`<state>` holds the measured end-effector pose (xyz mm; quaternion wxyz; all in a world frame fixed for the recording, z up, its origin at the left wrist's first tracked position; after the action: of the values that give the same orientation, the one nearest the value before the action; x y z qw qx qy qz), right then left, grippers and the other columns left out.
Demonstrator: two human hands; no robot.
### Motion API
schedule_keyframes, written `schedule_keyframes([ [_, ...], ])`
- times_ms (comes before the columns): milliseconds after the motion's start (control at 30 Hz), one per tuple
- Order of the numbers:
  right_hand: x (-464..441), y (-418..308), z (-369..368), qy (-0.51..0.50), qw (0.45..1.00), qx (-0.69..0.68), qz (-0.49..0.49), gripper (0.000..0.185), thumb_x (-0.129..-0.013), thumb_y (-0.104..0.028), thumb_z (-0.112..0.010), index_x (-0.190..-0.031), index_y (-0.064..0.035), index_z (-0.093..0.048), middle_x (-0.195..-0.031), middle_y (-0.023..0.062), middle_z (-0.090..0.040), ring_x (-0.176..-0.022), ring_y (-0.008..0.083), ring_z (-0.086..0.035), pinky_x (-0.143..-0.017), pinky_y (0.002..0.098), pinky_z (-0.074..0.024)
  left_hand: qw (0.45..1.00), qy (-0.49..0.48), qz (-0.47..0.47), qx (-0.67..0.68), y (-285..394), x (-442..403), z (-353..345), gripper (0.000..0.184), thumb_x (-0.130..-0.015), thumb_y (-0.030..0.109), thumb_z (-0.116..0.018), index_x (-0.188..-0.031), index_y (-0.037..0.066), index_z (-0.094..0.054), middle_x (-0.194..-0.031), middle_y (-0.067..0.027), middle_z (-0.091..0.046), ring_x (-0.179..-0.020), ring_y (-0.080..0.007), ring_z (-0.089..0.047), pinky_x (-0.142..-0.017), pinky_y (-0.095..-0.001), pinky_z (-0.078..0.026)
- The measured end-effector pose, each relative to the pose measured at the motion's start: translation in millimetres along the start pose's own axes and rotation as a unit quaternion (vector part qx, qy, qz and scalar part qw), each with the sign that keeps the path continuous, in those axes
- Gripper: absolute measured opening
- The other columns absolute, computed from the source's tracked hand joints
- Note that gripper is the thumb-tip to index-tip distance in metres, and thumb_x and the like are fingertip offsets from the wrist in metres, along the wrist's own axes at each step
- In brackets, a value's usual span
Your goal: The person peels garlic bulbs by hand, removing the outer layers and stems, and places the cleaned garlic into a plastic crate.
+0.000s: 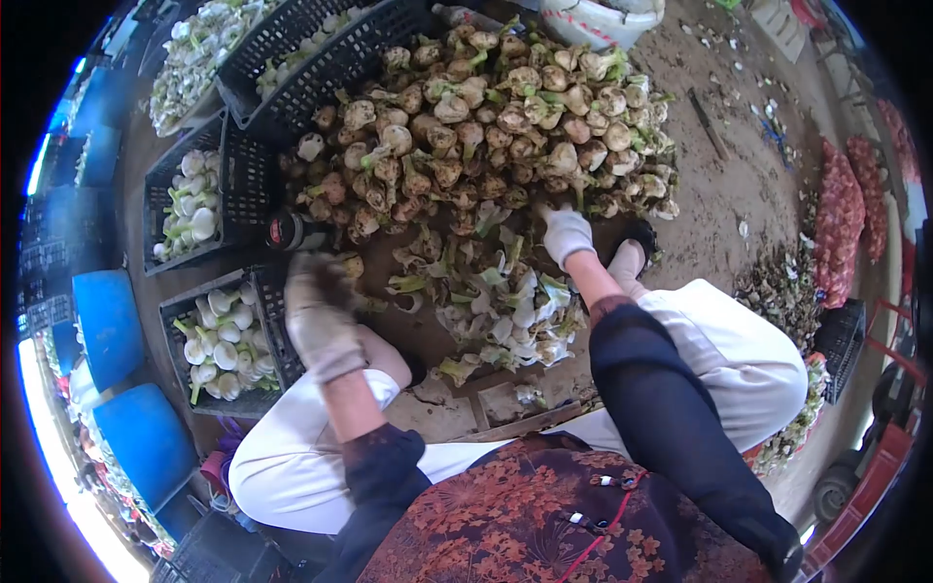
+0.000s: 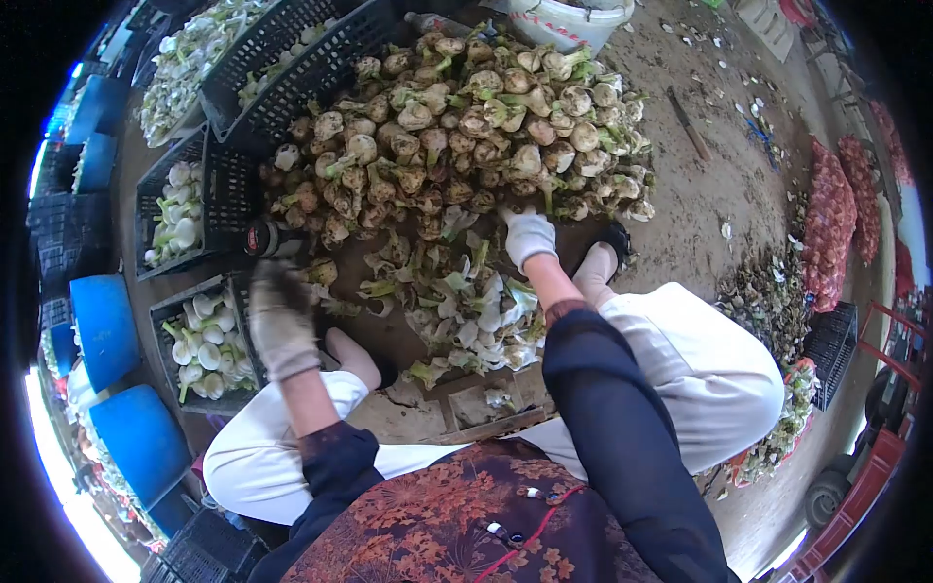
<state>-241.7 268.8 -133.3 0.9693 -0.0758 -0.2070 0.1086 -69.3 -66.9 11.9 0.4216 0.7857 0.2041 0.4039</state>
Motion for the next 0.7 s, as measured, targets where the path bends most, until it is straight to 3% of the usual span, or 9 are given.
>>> schedule_keyframes([
  [67,-20.7,-1.1,-15.3,-0.013,1.000,0.016,0.009,0.040,-0.079,-0.008,-0.051,-0.117,-0.0164,-0.059,-0.106,0.0222,-0.060,-0.095,0.0360,-0.061,-0.080,0.0429,-0.0492,0.997,-0.048,0.010,-0.062,-35.7,23.5,-33.3,0.024,-0.088,0.018,-0.061,-0.108,0.005,-0.060,-0.092,-0.0065,-0.066,-0.068,-0.0161,-0.063,-0.061,-0.0256,-0.052],
  [133,-36.5,1.9,-47.5,-0.022,0.999,0.035,0.021,0.036,-0.081,-0.009,-0.052,-0.117,-0.0121,-0.058,-0.102,0.0196,-0.062,-0.094,0.0329,-0.062,-0.077,0.0416,-0.0502,0.969,-0.138,0.036,-0.203,-77.2,40.4,-46.9,0.028,-0.085,0.010,-0.063,-0.112,0.003,-0.059,-0.094,-0.0065,-0.065,-0.076,-0.0171,-0.063,-0.065,-0.0265,-0.053],
  [167,-40.5,10.2,-74.4,-0.044,0.982,-0.181,0.011,0.032,-0.084,-0.013,-0.054,-0.115,-0.0101,-0.058,-0.097,0.0155,-0.064,-0.089,0.0277,-0.063,-0.075,0.0384,-0.0511,0.946,-0.195,-0.009,-0.257,-104.5,42.1,-46.5,0.038,-0.083,0.007,-0.063,-0.120,0.005,-0.054,-0.101,-0.0086,-0.062,-0.081,-0.0178,-0.062,-0.069,-0.0279,-0.052],
  [233,5.9,-20.2,-40.2,-0.148,0.800,-0.574,-0.092,0.031,-0.088,-0.021,-0.058,-0.113,-0.0017,-0.060,-0.087,0.0099,-0.067,-0.079,0.0207,-0.063,-0.070,0.0322,-0.0500,0.879,-0.247,-0.090,-0.398,-121.8,57.4,-64.4,0.059,-0.077,0.006,-0.068,-0.131,0.008,-0.045,-0.113,-0.0123,-0.057,-0.092,-0.0204,-0.060,-0.077,-0.0294,-0.051],
  [300,48.0,-51.5,-36.4,-0.204,0.647,-0.733,-0.051,0.026,-0.089,-0.020,-0.059,-0.108,-0.0025,-0.062,-0.095,0.0046,-0.064,-0.081,0.0132,-0.059,-0.069,0.0271,-0.0486,0.850,-0.244,-0.141,-0.445,-124.6,65.3,-74.9,0.076,-0.067,0.007,-0.074,-0.135,0.020,-0.042,-0.126,-0.0152,-0.046,-0.099,-0.0269,-0.058,-0.089,-0.0321,-0.047],
  [433,107.1,-91.5,10.8,-0.139,0.632,-0.763,0.005,0.025,-0.089,-0.018,-0.059,-0.107,-0.0006,-0.061,-0.097,0.0039,-0.064,-0.082,0.0099,-0.058,-0.075,0.0263,-0.0477,0.828,-0.283,-0.238,-0.421,-111.3,79.8,-79.0,0.067,-0.066,0.003,-0.070,-0.129,0.011,-0.048,-0.114,-0.0161,-0.055,-0.100,-0.0304,-0.058,-0.086,-0.0360,-0.048],
  [533,122.9,-101.5,28.5,-0.123,0.657,-0.743,0.009,0.025,-0.089,-0.018,-0.059,-0.105,0.0000,-0.062,-0.092,0.0031,-0.065,-0.080,0.0096,-0.058,-0.073,0.0267,-0.0479,0.842,-0.273,-0.224,-0.408,-101.9,92.7,-69.2,0.063,-0.066,0.000,-0.068,-0.126,0.005,-0.050,-0.109,-0.0166,-0.059,-0.100,-0.0296,-0.059,-0.087,-0.0346,-0.047],
  [600,129.2,-103.3,34.4,-0.128,0.700,-0.701,0.049,0.023,-0.088,-0.018,-0.059,-0.101,0.0012,-0.064,-0.086,0.0023,-0.065,-0.078,0.0096,-0.057,-0.072,0.0265,-0.0475,0.890,-0.296,-0.143,-0.315,-113.3,91.9,-57.4,0.058,-0.075,0.001,-0.070,-0.128,0.000,-0.047,-0.117,-0.0097,-0.057,-0.105,-0.0168,-0.055,-0.093,-0.0282,-0.043],
  [700,135.6,-100.8,37.9,-0.155,0.743,-0.648,0.067,0.022,-0.087,-0.017,-0.059,-0.097,0.0025,-0.065,-0.083,0.0032,-0.065,-0.078,0.0098,-0.057,-0.071,0.0264,-0.0470,0.913,-0.288,-0.109,-0.267,-110.3,100.2,-52.7,0.057,-0.072,-0.003,-0.065,-0.127,0.001,-0.049,-0.115,-0.0120,-0.059,-0.102,-0.0182,-0.057,-0.089,-0.0290,-0.046],
])
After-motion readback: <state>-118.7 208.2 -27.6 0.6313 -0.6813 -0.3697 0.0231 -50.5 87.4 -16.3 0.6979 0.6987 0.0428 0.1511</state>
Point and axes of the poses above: each hand's wrist, its own x-axis away from the middle knuckle, its own z-axis out of the back of the hand, y = z × x, the point moved 6 cm from there along -x, towards the middle knuckle
